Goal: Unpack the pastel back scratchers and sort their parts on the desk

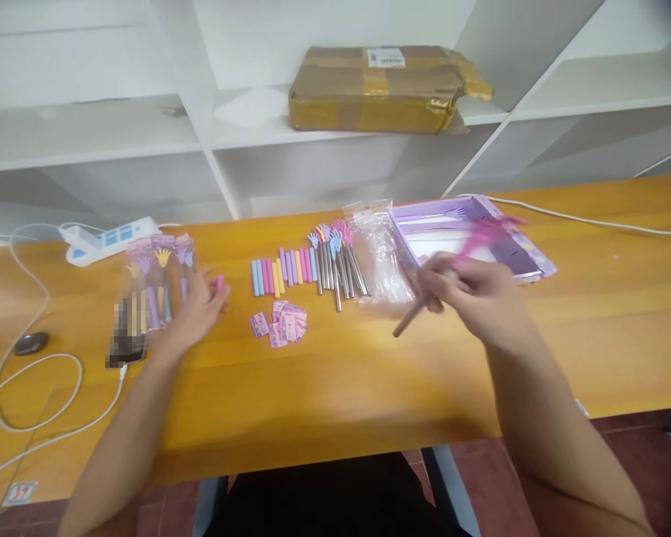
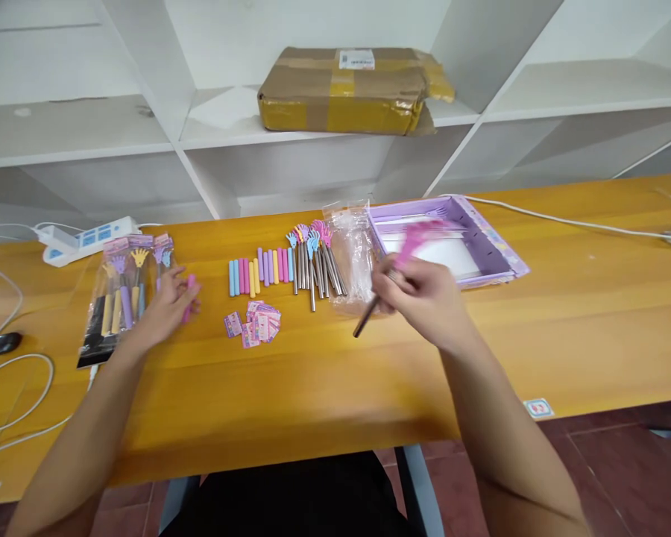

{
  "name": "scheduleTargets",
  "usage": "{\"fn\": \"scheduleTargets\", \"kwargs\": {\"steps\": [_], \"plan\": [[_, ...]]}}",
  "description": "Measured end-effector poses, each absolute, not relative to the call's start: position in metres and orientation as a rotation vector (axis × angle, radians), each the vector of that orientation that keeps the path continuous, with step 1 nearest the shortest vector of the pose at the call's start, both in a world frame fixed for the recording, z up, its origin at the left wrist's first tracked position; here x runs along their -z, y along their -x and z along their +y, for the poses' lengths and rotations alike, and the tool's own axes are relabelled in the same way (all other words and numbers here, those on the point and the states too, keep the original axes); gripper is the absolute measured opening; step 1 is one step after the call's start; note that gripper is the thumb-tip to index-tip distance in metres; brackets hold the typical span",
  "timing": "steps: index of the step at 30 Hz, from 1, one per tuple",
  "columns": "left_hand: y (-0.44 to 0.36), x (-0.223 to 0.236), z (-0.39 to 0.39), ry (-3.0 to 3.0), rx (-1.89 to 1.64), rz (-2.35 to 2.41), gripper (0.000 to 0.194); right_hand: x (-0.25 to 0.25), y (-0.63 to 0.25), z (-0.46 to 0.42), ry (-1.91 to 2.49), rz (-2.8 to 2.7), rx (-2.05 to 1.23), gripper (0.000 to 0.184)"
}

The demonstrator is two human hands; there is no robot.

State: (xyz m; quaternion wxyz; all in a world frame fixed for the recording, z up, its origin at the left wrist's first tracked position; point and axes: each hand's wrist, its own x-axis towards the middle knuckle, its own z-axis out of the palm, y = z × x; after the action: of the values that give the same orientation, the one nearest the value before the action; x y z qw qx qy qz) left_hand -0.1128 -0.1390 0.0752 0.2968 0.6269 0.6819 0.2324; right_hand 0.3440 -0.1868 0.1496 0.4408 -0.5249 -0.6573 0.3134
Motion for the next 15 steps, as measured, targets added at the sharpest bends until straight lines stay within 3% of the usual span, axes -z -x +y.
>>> {"fn": "scheduleTargets", "kwargs": {"steps": [4, 7, 11, 15], "plan": [[0.086, -0.068, -0.114, -1.754, -0.491, 1.912, 0.083, -0.108, -0.297, -0.102, 1.624, -1.805, -0.603, 0.051], [0.089, -0.055, -0.118, -1.884, -0.425, 1.976, 0.072, -0.069, -0.275, -0.068, 1.82, -2.145, -0.376, 0.035], [0.12, -0.045, -0.137, -2.041, -0.532, 1.966, 0.05, -0.035, -0.265, -0.072, 1.877, -2.221, -0.322, 0.012], [0.159, -0.049, -0.152, -2.117, -0.617, 2.076, 0.034, -0.028, -0.269, -0.091, 1.885, -2.249, -0.227, 0.019]]}}
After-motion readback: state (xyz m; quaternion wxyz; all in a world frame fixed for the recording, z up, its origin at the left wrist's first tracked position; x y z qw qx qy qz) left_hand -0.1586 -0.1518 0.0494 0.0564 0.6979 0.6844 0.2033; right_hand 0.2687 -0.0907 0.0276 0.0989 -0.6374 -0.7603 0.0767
